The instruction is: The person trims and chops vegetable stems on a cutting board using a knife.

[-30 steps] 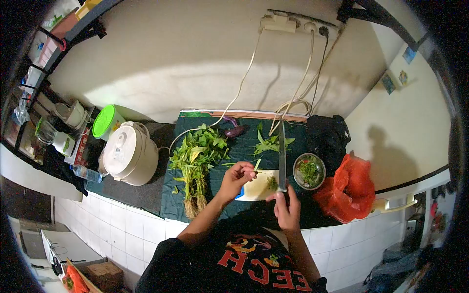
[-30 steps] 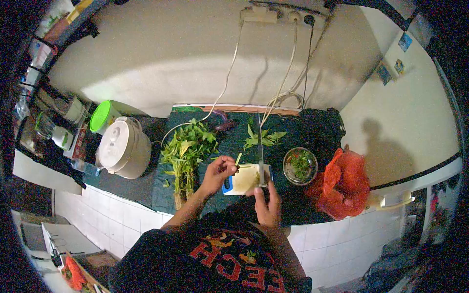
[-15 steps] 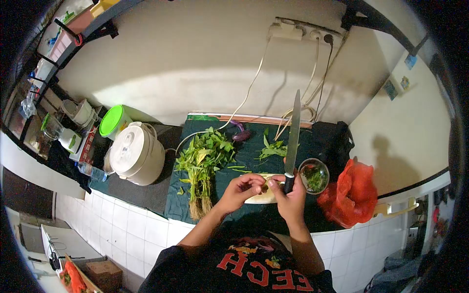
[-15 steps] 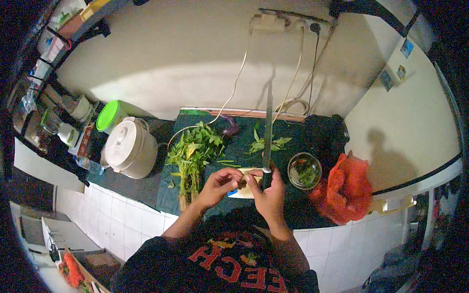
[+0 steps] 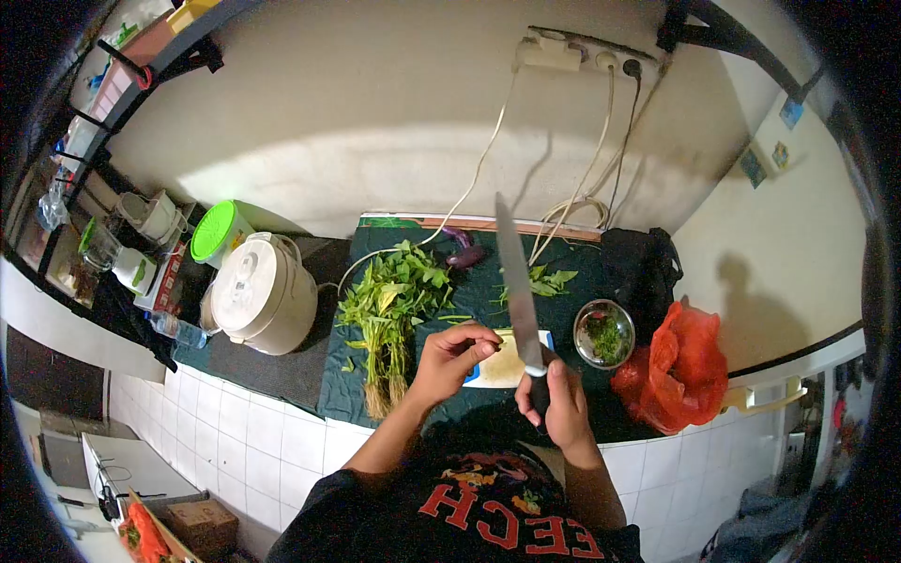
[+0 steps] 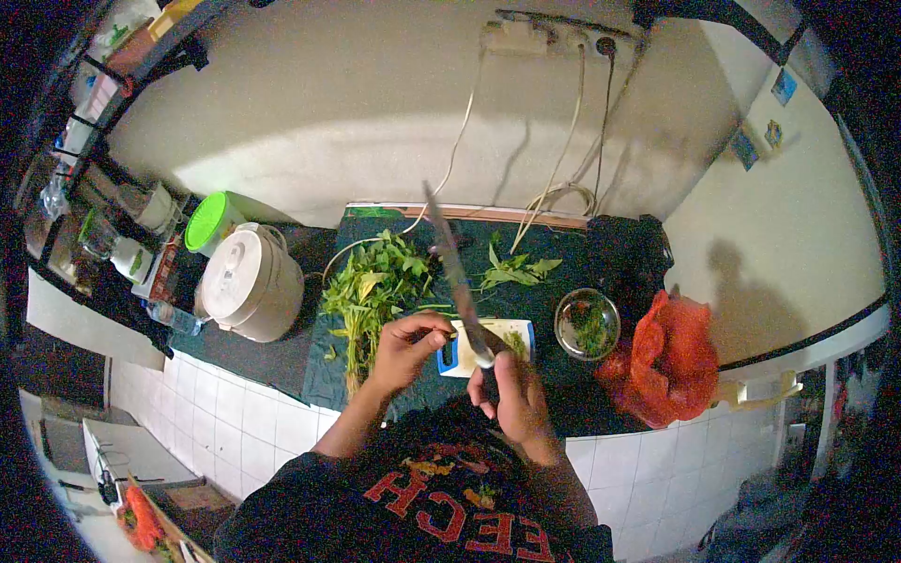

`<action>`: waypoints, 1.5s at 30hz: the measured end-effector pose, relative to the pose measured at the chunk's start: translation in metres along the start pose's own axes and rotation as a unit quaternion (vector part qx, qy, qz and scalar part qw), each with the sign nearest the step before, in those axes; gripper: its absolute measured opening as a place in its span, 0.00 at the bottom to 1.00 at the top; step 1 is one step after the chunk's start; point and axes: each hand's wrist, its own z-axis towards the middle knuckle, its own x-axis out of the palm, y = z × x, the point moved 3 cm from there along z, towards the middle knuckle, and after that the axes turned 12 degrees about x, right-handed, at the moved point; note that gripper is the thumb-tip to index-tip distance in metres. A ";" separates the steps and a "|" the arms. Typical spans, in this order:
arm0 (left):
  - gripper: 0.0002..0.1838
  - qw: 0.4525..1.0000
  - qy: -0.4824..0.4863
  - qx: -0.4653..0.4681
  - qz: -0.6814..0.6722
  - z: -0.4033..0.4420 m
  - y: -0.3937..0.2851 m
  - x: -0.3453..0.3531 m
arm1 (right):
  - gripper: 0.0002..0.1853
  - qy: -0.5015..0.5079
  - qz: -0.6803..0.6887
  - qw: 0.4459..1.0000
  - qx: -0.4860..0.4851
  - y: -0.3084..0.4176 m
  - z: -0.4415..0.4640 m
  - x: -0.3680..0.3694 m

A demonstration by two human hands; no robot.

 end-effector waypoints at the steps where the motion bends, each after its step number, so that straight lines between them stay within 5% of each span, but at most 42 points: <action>1: 0.08 0.999 0.013 0.040 0.013 0.003 -0.008 0.002 | 0.32 0.014 0.007 1.000 0.019 0.005 -0.004 0.004; 11: 0.07 0.991 0.052 0.115 0.043 0.008 -0.025 0.002 | 0.33 0.045 -0.009 0.999 0.014 0.009 -0.009 0.008; 45: 0.08 0.985 0.088 0.136 0.050 0.005 -0.025 0.002 | 0.36 0.071 -0.007 0.997 0.011 -0.006 -0.018 0.016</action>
